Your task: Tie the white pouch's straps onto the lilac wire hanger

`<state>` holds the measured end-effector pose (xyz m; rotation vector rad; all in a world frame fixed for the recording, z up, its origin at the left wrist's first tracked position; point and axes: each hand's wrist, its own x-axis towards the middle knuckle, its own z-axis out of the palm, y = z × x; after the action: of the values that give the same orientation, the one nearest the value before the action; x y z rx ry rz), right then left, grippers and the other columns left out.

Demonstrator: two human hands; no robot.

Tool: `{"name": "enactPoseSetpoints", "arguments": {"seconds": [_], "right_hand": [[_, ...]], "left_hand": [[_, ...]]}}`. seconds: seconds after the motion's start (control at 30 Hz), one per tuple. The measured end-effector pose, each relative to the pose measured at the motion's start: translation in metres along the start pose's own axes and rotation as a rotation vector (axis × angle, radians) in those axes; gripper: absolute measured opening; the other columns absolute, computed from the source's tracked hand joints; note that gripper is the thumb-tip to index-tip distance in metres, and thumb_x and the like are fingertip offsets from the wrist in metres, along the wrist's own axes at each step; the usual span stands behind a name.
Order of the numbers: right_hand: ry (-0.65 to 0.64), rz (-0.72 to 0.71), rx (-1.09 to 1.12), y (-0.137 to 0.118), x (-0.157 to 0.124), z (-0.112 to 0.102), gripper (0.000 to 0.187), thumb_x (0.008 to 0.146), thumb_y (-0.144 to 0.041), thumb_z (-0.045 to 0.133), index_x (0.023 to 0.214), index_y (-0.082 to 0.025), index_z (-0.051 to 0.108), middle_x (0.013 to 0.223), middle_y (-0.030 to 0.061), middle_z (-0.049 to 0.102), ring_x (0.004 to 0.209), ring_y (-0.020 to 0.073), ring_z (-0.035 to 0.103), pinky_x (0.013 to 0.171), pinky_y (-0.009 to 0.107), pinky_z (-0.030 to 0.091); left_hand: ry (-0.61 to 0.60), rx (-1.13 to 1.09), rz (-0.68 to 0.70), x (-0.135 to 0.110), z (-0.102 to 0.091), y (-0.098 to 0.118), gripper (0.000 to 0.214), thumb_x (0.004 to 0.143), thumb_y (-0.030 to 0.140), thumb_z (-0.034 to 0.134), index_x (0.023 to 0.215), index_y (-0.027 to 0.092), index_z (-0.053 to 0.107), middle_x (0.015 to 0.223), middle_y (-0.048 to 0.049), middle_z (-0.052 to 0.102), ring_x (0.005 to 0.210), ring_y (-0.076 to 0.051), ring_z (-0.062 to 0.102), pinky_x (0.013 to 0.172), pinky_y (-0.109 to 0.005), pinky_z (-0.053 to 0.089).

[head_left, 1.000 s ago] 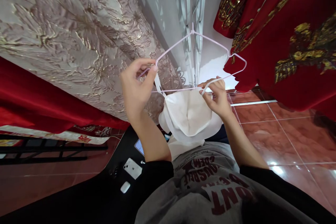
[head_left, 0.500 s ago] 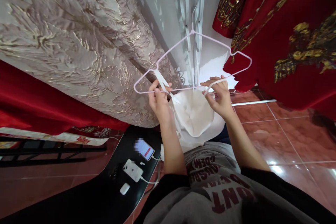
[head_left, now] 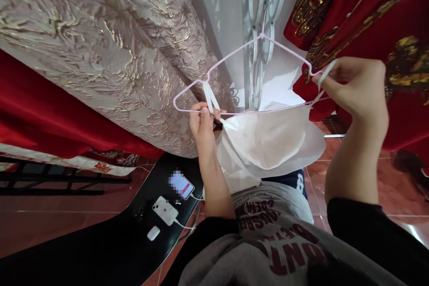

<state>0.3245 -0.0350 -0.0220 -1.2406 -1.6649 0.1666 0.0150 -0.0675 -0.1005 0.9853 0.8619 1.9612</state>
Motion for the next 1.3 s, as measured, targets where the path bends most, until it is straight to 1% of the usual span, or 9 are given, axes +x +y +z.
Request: {"name": "enactPoseSetpoints", "arguments": {"seconds": [0.13, 0.27, 0.33, 0.43, 0.6, 0.73, 0.9, 1.1, 1.3], "right_hand": [[-0.005, -0.189, -0.019, -0.024, 0.001, -0.007, 0.011, 0.090, -0.025, 0.070, 0.083, -0.030, 0.077, 0.084, 0.0051, 0.074, 0.084, 0.0253, 0.069, 0.078, 0.047, 0.053], [0.415, -0.323, 0.130, -0.017, -0.025, 0.016, 0.025, 0.098, -0.034, 0.065, 0.120, -0.032, 0.077, 0.116, 0.0069, 0.073, 0.115, 0.0306, 0.066, 0.101, 0.052, 0.053], [0.278, -0.336, 0.169, -0.009, -0.037, 0.043, 0.027, 0.099, -0.036, 0.065, 0.122, -0.030, 0.075, 0.115, 0.0069, 0.074, 0.111, 0.0279, 0.068, 0.098, 0.049, 0.053], [-0.248, -0.314, 0.092, -0.002, -0.054, 0.090, 0.024, 0.100, -0.034, 0.060, 0.117, -0.027, 0.075, 0.101, 0.0034, 0.077, 0.093, 0.0244, 0.070, 0.093, 0.047, 0.052], [-0.099, -0.247, -0.081, -0.009, -0.082, 0.133, 0.027, 0.099, -0.026, 0.058, 0.121, -0.026, 0.074, 0.102, 0.0045, 0.077, 0.096, 0.0247, 0.065, 0.097, 0.046, 0.043], [-0.009, -0.275, 0.043, -0.013, -0.092, 0.131, 0.030, 0.103, -0.026, 0.055, 0.126, -0.032, 0.072, 0.111, 0.0010, 0.078, 0.101, 0.0222, 0.066, 0.102, 0.045, 0.042], [-0.029, -0.242, 0.077, -0.006, -0.089, 0.121, 0.035, 0.101, -0.025, 0.056, 0.129, -0.038, 0.072, 0.109, -0.0011, 0.077, 0.110, 0.0224, 0.067, 0.119, 0.053, 0.037], [-0.068, -0.266, 0.097, -0.003, -0.092, 0.117, 0.034, 0.100, -0.027, 0.058, 0.131, -0.036, 0.070, 0.117, -0.0003, 0.077, 0.117, 0.0228, 0.068, 0.123, 0.055, 0.036], [-0.178, -0.260, 0.122, -0.021, -0.100, 0.120, 0.044, 0.100, -0.030, 0.060, 0.143, -0.036, 0.062, 0.139, 0.0009, 0.071, 0.141, 0.0276, 0.059, 0.128, 0.061, 0.033]], "left_hand": [[-0.044, -0.068, -0.076, 0.000, 0.000, -0.003, 0.035, 0.085, 0.047, 0.084, 0.091, 0.022, 0.061, 0.064, 0.0049, 0.054, 0.067, -0.014, 0.063, 0.085, -0.034, 0.058], [-0.018, -0.080, -0.051, -0.003, 0.006, -0.009, 0.029, 0.088, 0.043, 0.081, 0.094, 0.021, 0.062, 0.066, 0.0032, 0.061, 0.071, -0.014, 0.066, 0.085, -0.031, 0.057], [0.010, -0.060, 0.000, -0.004, 0.008, -0.014, 0.027, 0.090, 0.043, 0.078, 0.095, 0.022, 0.061, 0.067, 0.0029, 0.064, 0.072, -0.014, 0.067, 0.087, -0.031, 0.056], [0.005, 0.019, -0.018, -0.004, 0.003, -0.022, 0.027, 0.092, 0.044, 0.075, 0.098, 0.022, 0.060, 0.080, -0.0016, 0.075, 0.083, -0.017, 0.073, 0.091, -0.033, 0.056], [-0.228, 0.391, -0.159, -0.015, -0.021, -0.007, 0.030, 0.095, 0.047, 0.071, 0.111, 0.022, 0.071, 0.122, -0.0107, 0.078, 0.120, -0.024, 0.070, 0.104, -0.037, 0.051], [-0.263, 0.653, -0.075, -0.025, -0.024, 0.042, 0.019, 0.091, 0.040, 0.079, 0.096, 0.022, 0.077, 0.097, -0.0048, 0.075, 0.096, -0.019, 0.067, 0.089, -0.030, 0.050], [-0.216, 0.057, -0.037, -0.004, -0.016, 0.079, 0.043, 0.080, 0.058, 0.084, 0.103, 0.022, 0.079, 0.103, -0.0075, 0.070, 0.079, -0.015, 0.055, 0.068, -0.025, 0.046], [0.196, -0.087, -0.042, 0.015, -0.031, 0.045, 0.028, 0.088, 0.040, 0.076, 0.109, 0.022, 0.077, 0.150, -0.0093, 0.062, 0.058, -0.005, 0.035, 0.044, -0.021, 0.020], [0.014, -0.049, -0.170, -0.012, -0.002, 0.015, 0.032, 0.087, 0.047, 0.080, 0.101, 0.019, 0.074, 0.111, -0.0105, 0.079, 0.045, -0.003, 0.031, 0.040, -0.022, 0.018]]}}
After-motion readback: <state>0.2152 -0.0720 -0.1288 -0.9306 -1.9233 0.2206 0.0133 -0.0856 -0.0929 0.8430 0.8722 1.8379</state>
